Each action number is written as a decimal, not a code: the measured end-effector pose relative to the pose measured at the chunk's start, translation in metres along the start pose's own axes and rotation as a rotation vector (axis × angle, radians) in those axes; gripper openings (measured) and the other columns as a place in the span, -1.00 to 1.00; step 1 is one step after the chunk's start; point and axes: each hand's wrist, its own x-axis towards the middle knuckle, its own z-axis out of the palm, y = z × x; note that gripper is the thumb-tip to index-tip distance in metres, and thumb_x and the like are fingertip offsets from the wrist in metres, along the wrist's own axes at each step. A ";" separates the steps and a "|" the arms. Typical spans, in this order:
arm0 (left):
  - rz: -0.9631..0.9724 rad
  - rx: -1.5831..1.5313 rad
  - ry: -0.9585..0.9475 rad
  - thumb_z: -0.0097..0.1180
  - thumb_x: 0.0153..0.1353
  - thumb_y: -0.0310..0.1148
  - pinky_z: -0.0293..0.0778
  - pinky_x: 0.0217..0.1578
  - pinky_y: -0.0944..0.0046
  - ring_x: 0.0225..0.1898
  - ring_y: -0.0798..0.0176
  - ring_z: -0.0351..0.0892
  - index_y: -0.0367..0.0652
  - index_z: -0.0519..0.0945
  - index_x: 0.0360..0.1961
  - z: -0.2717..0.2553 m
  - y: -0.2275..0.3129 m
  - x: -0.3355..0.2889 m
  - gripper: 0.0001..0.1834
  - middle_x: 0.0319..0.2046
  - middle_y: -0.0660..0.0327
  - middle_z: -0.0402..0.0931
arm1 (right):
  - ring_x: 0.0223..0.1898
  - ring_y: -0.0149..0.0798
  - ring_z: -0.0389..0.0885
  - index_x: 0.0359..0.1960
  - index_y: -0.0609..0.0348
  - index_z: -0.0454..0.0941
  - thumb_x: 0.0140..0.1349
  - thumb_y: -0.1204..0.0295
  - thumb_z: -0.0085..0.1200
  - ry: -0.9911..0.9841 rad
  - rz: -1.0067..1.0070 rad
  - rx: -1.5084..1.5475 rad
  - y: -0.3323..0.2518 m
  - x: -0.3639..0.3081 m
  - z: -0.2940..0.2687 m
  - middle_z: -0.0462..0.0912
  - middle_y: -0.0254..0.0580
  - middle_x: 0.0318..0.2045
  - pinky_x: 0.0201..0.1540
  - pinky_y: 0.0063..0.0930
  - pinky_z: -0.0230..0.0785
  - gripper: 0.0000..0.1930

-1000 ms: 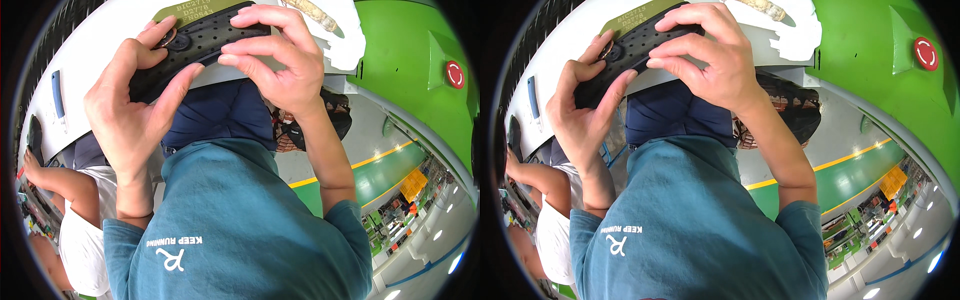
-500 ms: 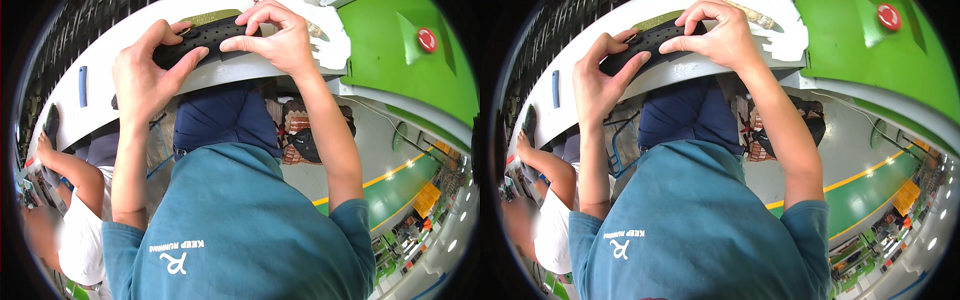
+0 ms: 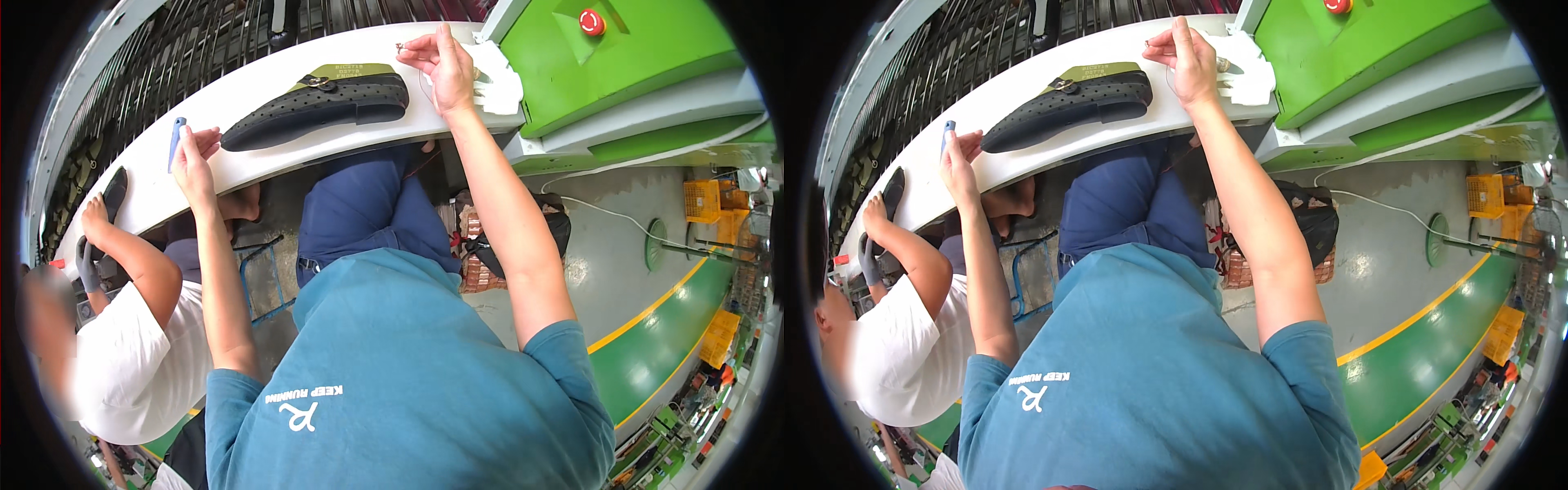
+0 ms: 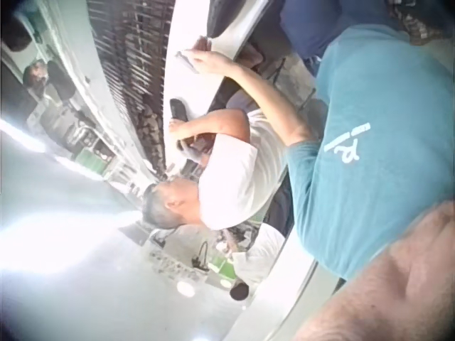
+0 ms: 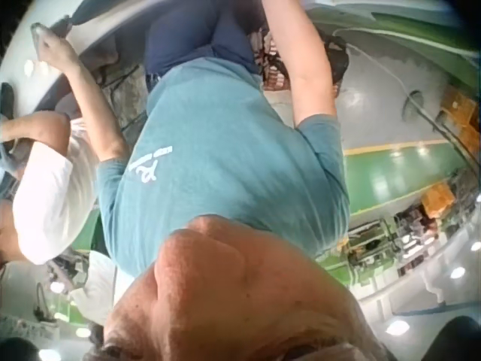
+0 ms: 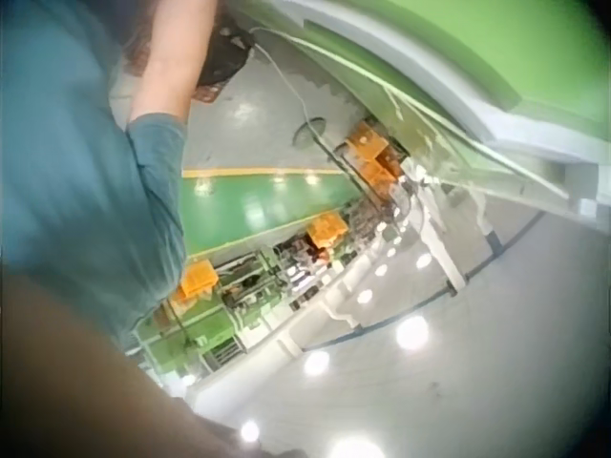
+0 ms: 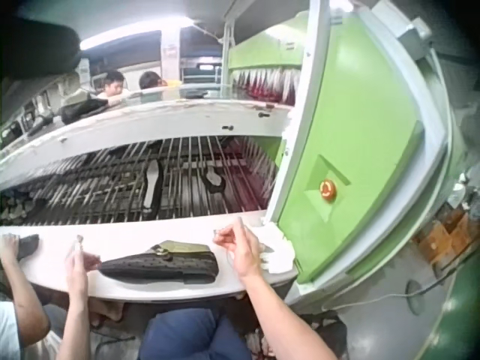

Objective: The person picks up black shoe soles and green uppers from a conveyor belt and assembles them by hand. They press the components together, inspect the fit, and place the finished shoes back onto the belt.

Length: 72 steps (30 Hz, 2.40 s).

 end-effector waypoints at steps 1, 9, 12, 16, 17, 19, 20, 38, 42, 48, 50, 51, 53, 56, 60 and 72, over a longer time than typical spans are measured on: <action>0.019 -0.022 -0.013 -0.03 0.75 -0.05 0.76 0.03 0.18 -0.10 0.10 0.88 -0.37 0.78 -0.11 -0.004 -0.009 0.000 -0.43 -0.13 -0.06 0.85 | -0.13 -0.08 0.86 -0.13 0.36 0.67 0.69 -0.17 -0.07 0.000 0.008 0.003 -0.001 0.001 0.002 0.80 0.11 -0.15 0.12 -0.13 0.76 -0.31; 0.045 -0.166 -0.019 0.09 0.71 -0.17 0.75 0.05 0.22 -0.11 0.20 0.86 -0.39 0.77 -0.17 0.000 -0.009 -0.018 -0.53 -0.17 0.01 0.84 | -0.36 -0.27 0.81 -0.25 0.28 0.67 0.62 -0.18 0.06 0.031 -0.040 -0.189 0.002 -0.002 0.013 0.79 -0.08 -0.31 -0.17 -0.35 0.76 -0.36; 0.070 -0.165 -0.005 0.09 0.72 -0.18 0.72 0.03 0.24 -0.12 0.26 0.83 -0.36 0.77 -0.19 0.002 -0.009 -0.022 -0.55 -0.19 0.06 0.83 | -0.33 -0.30 0.80 -0.23 0.25 0.69 0.63 -0.16 0.06 0.025 -0.034 -0.220 0.002 -0.002 0.013 0.80 -0.10 -0.30 -0.18 -0.36 0.75 -0.38; 0.095 -0.029 -0.044 -0.01 0.75 -0.08 0.59 0.04 0.25 -0.13 0.32 0.71 -0.30 0.80 -0.11 0.020 0.001 -0.021 -0.49 -0.20 0.16 0.82 | -0.28 -0.33 0.79 -0.21 0.24 0.72 0.64 -0.17 0.04 0.029 -0.011 -0.302 -0.001 0.002 0.009 0.80 -0.13 -0.27 -0.10 -0.37 0.74 -0.38; 0.114 0.001 -0.050 -0.03 0.75 -0.07 0.57 0.05 0.25 -0.13 0.32 0.68 -0.29 0.80 -0.09 0.030 0.008 -0.026 -0.48 -0.19 0.18 0.81 | -0.26 -0.33 0.79 -0.21 0.23 0.72 0.65 -0.17 0.04 0.035 0.009 -0.316 -0.001 0.001 0.010 0.80 -0.14 -0.26 -0.08 -0.37 0.73 -0.38; 0.147 -0.112 -0.098 0.01 0.74 -0.10 0.55 0.02 0.23 -0.15 0.35 0.61 -0.27 0.76 -0.15 0.044 0.023 -0.033 -0.53 -0.24 0.24 0.73 | -0.14 -0.29 0.79 -0.14 0.23 0.75 0.66 -0.13 0.03 -0.055 0.062 -0.458 -0.013 0.000 0.027 0.80 -0.18 -0.21 0.05 -0.33 0.63 -0.41; 0.228 -0.147 -0.069 0.01 0.74 -0.12 0.52 -0.02 0.24 -0.17 0.37 0.58 -0.25 0.72 -0.21 0.055 0.020 -0.031 -0.54 -0.30 0.26 0.67 | -0.07 -0.22 0.78 -0.09 0.20 0.76 0.65 -0.10 0.06 -0.115 -0.077 -0.629 -0.021 -0.002 0.040 0.80 -0.16 -0.15 0.09 -0.30 0.59 -0.46; 0.086 -0.147 0.136 0.16 0.54 -0.21 0.37 -0.43 0.06 -0.55 0.25 0.39 -0.30 0.51 -0.52 0.095 0.031 -0.019 -0.53 -0.64 0.04 0.44 | 0.36 0.20 0.57 0.35 0.18 0.62 0.56 0.04 0.18 -0.650 -0.318 -1.283 -0.065 -0.035 0.124 0.63 0.04 0.32 0.43 -0.02 0.36 -0.46; 0.123 -0.154 0.188 0.15 0.52 -0.23 0.38 -0.41 0.07 -0.54 0.23 0.38 -0.32 0.50 -0.50 0.093 0.031 -0.025 -0.55 -0.63 0.01 0.42 | 0.42 0.21 0.52 0.42 0.19 0.56 0.55 -0.02 0.20 -0.698 -0.328 -1.272 -0.056 -0.031 0.116 0.58 0.10 0.39 0.48 0.00 0.32 -0.37; 0.132 0.016 0.265 0.11 0.54 -0.23 0.40 -0.36 0.02 -0.52 0.13 0.38 -0.33 0.50 -0.48 0.092 0.040 -0.039 -0.55 -0.59 -0.06 0.43 | 0.39 0.20 0.55 0.43 0.17 0.56 0.55 -0.09 0.20 -0.751 -0.278 -1.199 -0.056 -0.020 0.110 0.60 0.06 0.38 0.44 0.01 0.36 -0.34; 0.099 0.067 0.247 0.09 0.55 -0.20 0.42 -0.35 0.03 -0.52 0.12 0.40 -0.32 0.52 -0.47 0.089 0.043 -0.046 -0.55 -0.58 -0.05 0.45 | 0.38 0.19 0.55 0.43 0.16 0.57 0.54 -0.09 0.21 -0.782 -0.341 -1.183 -0.053 -0.016 0.103 0.61 0.05 0.38 0.44 0.01 0.36 -0.34; 0.095 0.063 0.252 0.08 0.56 -0.20 0.42 -0.35 0.03 -0.51 0.12 0.41 -0.32 0.53 -0.46 0.088 0.043 -0.051 -0.55 -0.58 -0.04 0.46 | 0.38 0.19 0.55 0.42 0.16 0.57 0.54 -0.09 0.22 -0.788 -0.369 -1.177 -0.050 -0.014 0.101 0.61 0.04 0.38 0.44 0.00 0.36 -0.34; 0.080 0.057 0.267 0.08 0.56 -0.19 0.43 -0.35 0.03 -0.51 0.11 0.43 -0.31 0.55 -0.45 0.087 0.044 -0.056 -0.55 -0.58 -0.03 0.47 | 0.38 0.19 0.55 0.42 0.17 0.58 0.53 -0.09 0.23 -0.795 -0.407 -1.158 -0.047 -0.013 0.101 0.61 0.04 0.37 0.44 0.01 0.36 -0.34; 0.055 0.045 0.292 0.09 0.55 -0.18 0.44 -0.34 0.02 -0.51 0.08 0.44 -0.30 0.56 -0.44 0.088 0.045 -0.058 -0.56 -0.58 -0.02 0.49 | 0.38 0.18 0.55 0.42 0.17 0.58 0.51 -0.08 0.25 -0.797 -0.423 -1.141 -0.046 -0.011 0.101 0.62 0.02 0.37 0.45 0.01 0.36 -0.34; 0.064 0.065 0.316 0.11 0.52 -0.17 0.46 -0.33 -0.03 -0.50 -0.04 0.50 -0.28 0.58 -0.44 0.090 0.037 -0.055 -0.57 -0.56 -0.08 0.51 | 0.38 0.18 0.55 0.41 0.16 0.59 0.51 -0.05 0.27 -0.806 -0.414 -1.126 -0.048 -0.014 0.105 0.63 0.02 0.35 0.44 0.02 0.37 -0.36; -0.075 0.198 0.290 0.19 0.44 0.00 0.42 -0.35 -0.14 -0.47 -0.24 0.57 -0.25 0.53 -0.59 0.099 0.061 -0.048 -0.43 -0.59 -0.13 0.53 | 0.33 0.18 0.60 0.38 0.20 0.61 0.56 0.01 0.23 -0.855 -0.311 -1.095 -0.047 0.001 0.101 0.65 0.04 0.28 0.41 -0.04 0.41 -0.42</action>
